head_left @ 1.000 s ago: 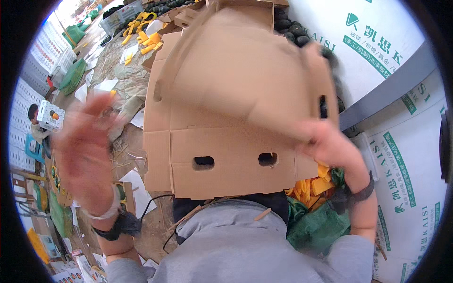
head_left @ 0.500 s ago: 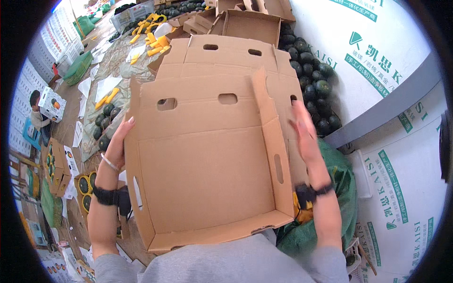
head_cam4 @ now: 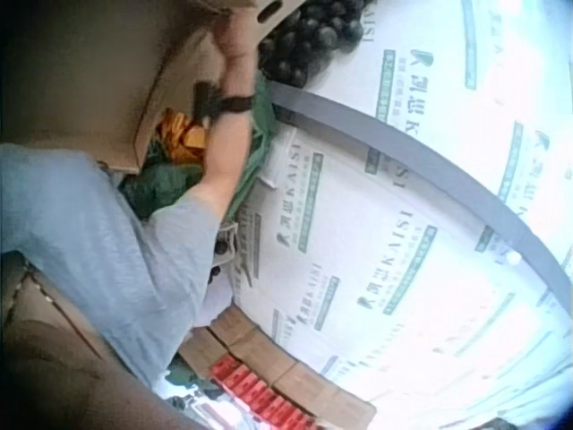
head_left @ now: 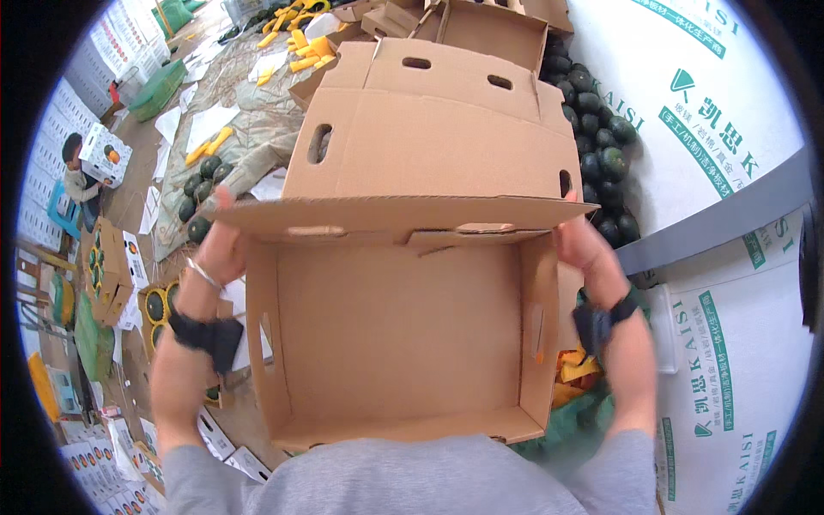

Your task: Assembling cardboard shipping boxes for fruit packaging.

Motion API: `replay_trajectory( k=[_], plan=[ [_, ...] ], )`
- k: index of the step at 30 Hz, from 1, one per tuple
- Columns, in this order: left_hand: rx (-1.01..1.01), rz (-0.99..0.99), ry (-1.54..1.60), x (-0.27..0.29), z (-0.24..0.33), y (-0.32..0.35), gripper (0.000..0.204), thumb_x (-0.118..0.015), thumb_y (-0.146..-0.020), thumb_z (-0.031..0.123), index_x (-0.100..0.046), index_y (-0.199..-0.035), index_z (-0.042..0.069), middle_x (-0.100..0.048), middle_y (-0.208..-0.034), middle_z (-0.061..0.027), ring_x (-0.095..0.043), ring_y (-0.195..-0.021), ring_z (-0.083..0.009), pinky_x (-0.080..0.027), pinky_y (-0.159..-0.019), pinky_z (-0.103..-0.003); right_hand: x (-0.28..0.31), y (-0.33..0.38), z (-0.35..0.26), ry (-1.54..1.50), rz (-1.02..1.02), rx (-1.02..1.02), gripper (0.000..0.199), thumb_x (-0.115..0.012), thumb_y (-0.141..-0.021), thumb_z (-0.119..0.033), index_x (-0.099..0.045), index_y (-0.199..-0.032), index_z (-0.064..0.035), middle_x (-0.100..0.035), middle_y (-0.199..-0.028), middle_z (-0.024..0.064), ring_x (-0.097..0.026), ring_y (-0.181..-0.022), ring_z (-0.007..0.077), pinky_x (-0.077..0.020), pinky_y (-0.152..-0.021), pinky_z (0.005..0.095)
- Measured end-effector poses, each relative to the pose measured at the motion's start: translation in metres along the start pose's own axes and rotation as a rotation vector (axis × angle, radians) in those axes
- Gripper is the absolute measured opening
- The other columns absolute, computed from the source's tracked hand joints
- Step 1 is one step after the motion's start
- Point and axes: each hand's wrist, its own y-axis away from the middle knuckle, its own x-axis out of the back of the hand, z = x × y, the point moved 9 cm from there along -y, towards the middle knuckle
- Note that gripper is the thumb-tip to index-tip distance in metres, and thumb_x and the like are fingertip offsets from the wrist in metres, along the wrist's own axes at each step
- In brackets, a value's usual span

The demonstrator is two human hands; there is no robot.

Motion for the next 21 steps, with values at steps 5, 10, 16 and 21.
replay_trajectory(
  k=[5,10,16,21],
  plan=[
    [-0.190,-0.497,-1.642,-0.132,0.037,-0.026,0.061,-0.073,-0.067,0.040,-0.055,-0.110,0.001,-0.059,-0.101,-0.0179,-0.056,-0.100,-0.0267,-0.047,-0.083,-0.034,-0.118,0.032,-0.089,1.399,-0.646,-0.020,0.064,-0.073,-0.062,-0.045,-0.056,-0.104,0.0000,-0.061,-0.097,0.0201,-0.059,-0.094,0.0337,-0.0482,-0.078,0.0385],
    [-0.100,-0.277,-2.075,-0.118,0.013,-0.040,0.041,-0.068,-0.071,0.031,-0.054,-0.099,0.005,-0.062,-0.081,-0.0124,-0.061,-0.082,-0.0321,-0.049,-0.070,-0.041,-0.131,0.000,-0.083,1.775,-0.363,0.161,0.026,-0.063,-0.073,-0.027,-0.059,-0.086,-0.0048,-0.064,-0.082,0.0155,-0.063,-0.081,0.0298,-0.0508,-0.069,0.0415],
    [-0.543,0.314,-0.905,-0.055,0.153,-0.026,0.077,-0.065,-0.079,0.021,-0.021,-0.139,-0.001,-0.026,-0.142,-0.0187,-0.026,-0.132,-0.0278,-0.024,-0.107,-0.035,-0.011,-0.033,-0.257,1.282,0.510,0.372,0.044,-0.057,-0.080,-0.029,-0.051,-0.111,0.0012,-0.062,-0.076,0.0221,-0.061,-0.077,0.0372,-0.0511,-0.069,0.0422],
    [-0.134,0.397,-1.061,0.025,0.013,-0.001,0.097,-0.075,-0.070,0.027,-0.015,-0.138,-0.007,-0.025,-0.139,-0.0247,-0.026,-0.131,-0.0317,-0.023,-0.107,-0.038,-0.031,-0.006,-0.224,1.242,0.424,0.662,0.071,-0.061,-0.079,-0.030,-0.029,-0.132,0.0062,-0.032,-0.136,0.0270,-0.031,-0.127,0.0390,-0.0261,-0.105,0.0422]
  ],
)
